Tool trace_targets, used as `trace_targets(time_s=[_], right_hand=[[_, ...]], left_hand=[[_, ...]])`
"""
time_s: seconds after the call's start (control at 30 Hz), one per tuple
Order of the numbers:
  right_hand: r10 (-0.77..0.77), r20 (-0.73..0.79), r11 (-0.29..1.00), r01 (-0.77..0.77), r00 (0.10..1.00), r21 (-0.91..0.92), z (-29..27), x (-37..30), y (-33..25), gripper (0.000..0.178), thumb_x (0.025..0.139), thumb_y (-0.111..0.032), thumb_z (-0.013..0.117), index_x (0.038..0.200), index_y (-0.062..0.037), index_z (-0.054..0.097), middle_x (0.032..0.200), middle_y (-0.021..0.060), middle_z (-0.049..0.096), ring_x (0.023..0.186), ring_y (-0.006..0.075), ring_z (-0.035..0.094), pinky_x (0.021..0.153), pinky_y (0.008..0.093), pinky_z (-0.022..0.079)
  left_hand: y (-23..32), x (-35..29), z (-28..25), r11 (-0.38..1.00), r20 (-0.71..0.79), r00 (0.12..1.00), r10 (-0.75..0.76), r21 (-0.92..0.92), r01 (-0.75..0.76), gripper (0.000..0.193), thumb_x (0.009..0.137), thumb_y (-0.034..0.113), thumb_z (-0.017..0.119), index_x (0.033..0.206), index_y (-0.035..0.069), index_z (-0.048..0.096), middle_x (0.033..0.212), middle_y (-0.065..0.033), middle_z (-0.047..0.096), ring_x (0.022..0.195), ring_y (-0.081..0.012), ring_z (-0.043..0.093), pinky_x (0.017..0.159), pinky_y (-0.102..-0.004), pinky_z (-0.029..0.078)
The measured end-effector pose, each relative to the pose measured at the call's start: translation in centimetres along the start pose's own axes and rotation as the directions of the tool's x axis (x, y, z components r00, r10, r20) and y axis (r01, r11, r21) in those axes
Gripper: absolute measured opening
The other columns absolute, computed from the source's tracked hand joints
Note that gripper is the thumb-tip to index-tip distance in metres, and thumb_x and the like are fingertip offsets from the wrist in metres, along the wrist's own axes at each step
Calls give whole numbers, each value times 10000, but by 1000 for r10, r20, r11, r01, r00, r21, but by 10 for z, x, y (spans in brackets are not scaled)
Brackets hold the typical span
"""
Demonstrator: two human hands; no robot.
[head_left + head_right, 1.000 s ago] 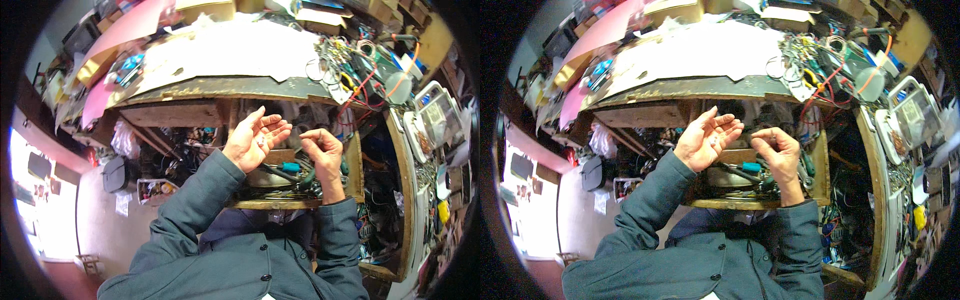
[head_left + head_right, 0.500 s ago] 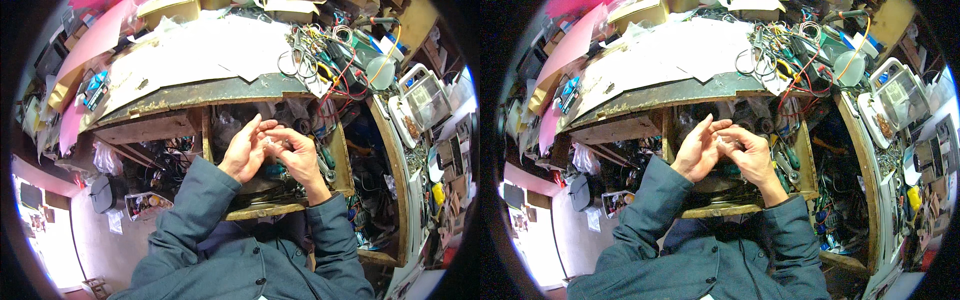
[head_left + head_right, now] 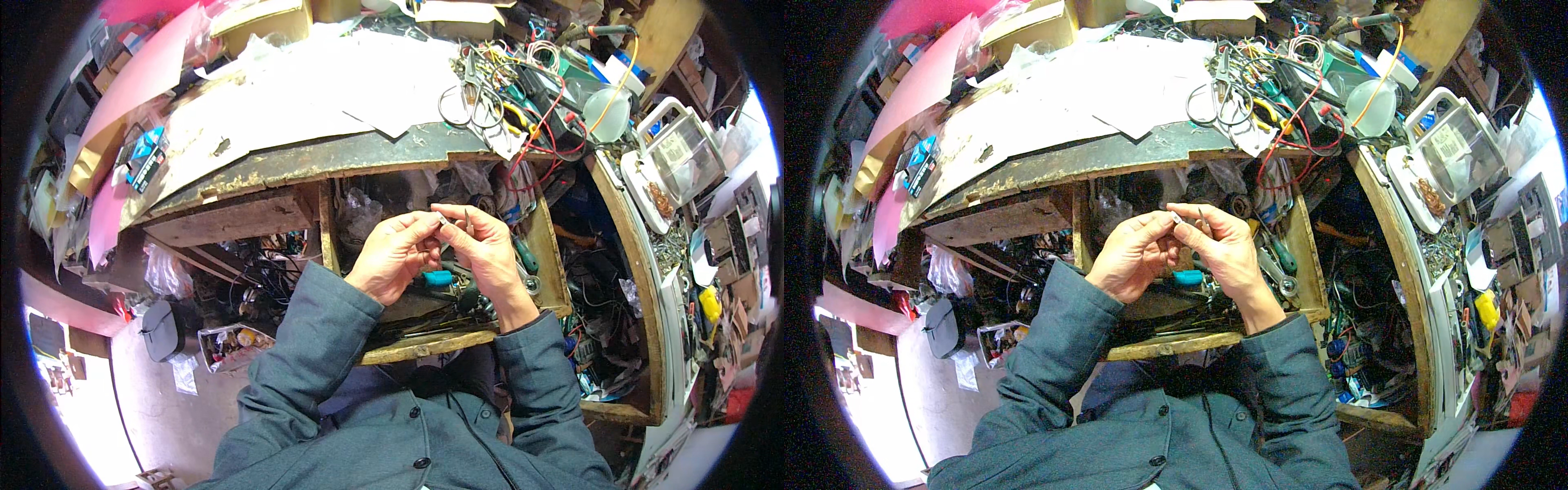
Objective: The person sits at a cluttered workbench and handles small electronic components, including wires and connectors. They use a screwdriver to manipulate a small part, open a case to retrieve a caliper, and then continue assembling or inspecting the components.
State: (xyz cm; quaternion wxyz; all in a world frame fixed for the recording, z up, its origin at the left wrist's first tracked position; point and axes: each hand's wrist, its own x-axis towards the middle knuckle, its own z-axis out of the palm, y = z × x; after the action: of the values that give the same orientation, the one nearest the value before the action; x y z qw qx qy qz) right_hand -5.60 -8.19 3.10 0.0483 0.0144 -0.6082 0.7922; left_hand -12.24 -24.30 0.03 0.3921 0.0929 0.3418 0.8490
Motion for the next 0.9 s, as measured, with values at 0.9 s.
trace_targets(time_s=[0.9], right_hand=[[-142,-93,978,125,986,-165,-5,2,7,194,936,-29,701,1127,7,716,976,50,749,853,75,679,783,224,543]], left_hand=[[-6,-2,7,791,1,877,480,431,-434,359,912,-39,707,1254,-17,599,1060,-96,703,969,-153,688,893,-301,584]])
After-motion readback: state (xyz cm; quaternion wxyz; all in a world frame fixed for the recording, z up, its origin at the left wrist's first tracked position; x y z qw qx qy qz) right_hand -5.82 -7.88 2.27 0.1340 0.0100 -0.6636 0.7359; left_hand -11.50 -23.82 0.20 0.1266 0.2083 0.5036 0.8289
